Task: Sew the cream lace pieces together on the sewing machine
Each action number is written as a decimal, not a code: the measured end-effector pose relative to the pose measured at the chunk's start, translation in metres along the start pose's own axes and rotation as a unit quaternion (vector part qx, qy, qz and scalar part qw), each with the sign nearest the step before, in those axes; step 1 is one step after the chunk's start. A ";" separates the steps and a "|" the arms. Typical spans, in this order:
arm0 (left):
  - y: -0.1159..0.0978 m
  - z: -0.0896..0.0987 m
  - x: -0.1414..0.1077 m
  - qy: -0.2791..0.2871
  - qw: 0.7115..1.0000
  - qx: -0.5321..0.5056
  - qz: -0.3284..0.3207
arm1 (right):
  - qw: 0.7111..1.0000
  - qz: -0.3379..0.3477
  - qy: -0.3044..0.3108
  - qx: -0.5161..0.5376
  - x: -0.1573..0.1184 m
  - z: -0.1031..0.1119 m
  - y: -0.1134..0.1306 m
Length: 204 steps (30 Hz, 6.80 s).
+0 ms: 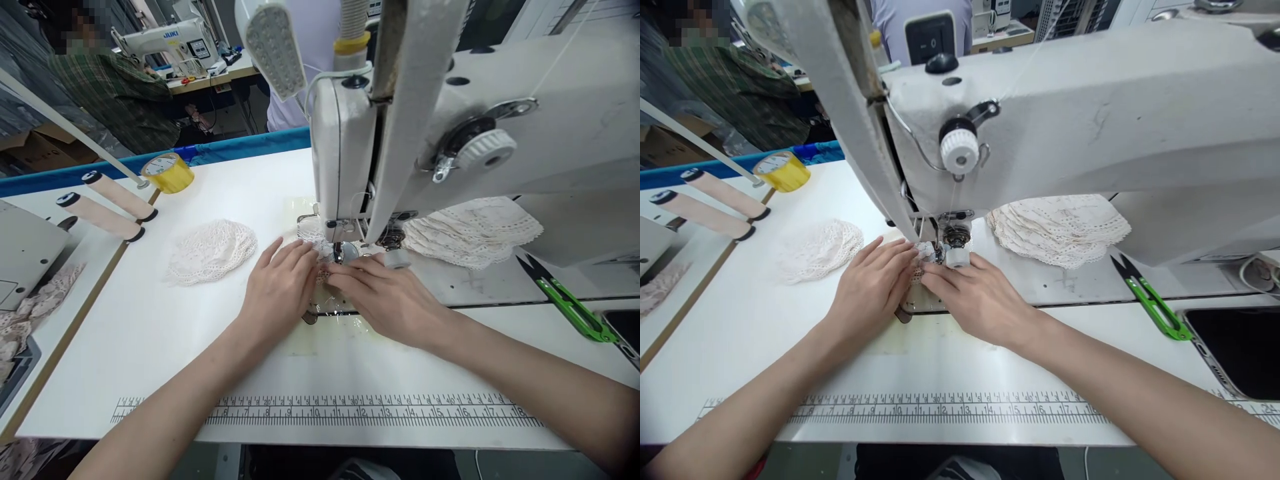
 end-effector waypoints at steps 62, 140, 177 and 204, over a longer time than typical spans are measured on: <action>-0.034 0.006 -0.008 -0.019 0.992 0.033 -0.124 | 0.997 -0.026 -0.071 -0.013 -0.006 0.019 -0.004; -0.011 -0.008 0.002 -0.003 0.998 0.053 -0.046 | 0.996 -0.023 -0.009 -0.090 -0.004 0.006 -0.011; -0.009 0.038 0.001 0.206 0.785 -0.575 0.100 | 0.709 -0.229 0.210 0.633 -0.004 -0.005 0.001; 0.205 0.053 -0.115 -0.087 0.880 -0.306 0.352 | 0.890 -0.187 -0.026 0.416 0.167 -0.082 0.006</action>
Point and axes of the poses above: each hand's wrist, its own x-axis towards the middle knuckle, its own z-axis out of the back of the hand, y = z × x, the point moved 7 cm from there along x, towards the middle knuckle, and after that the axes turned 1 degree about x, right-handed, at the moved point
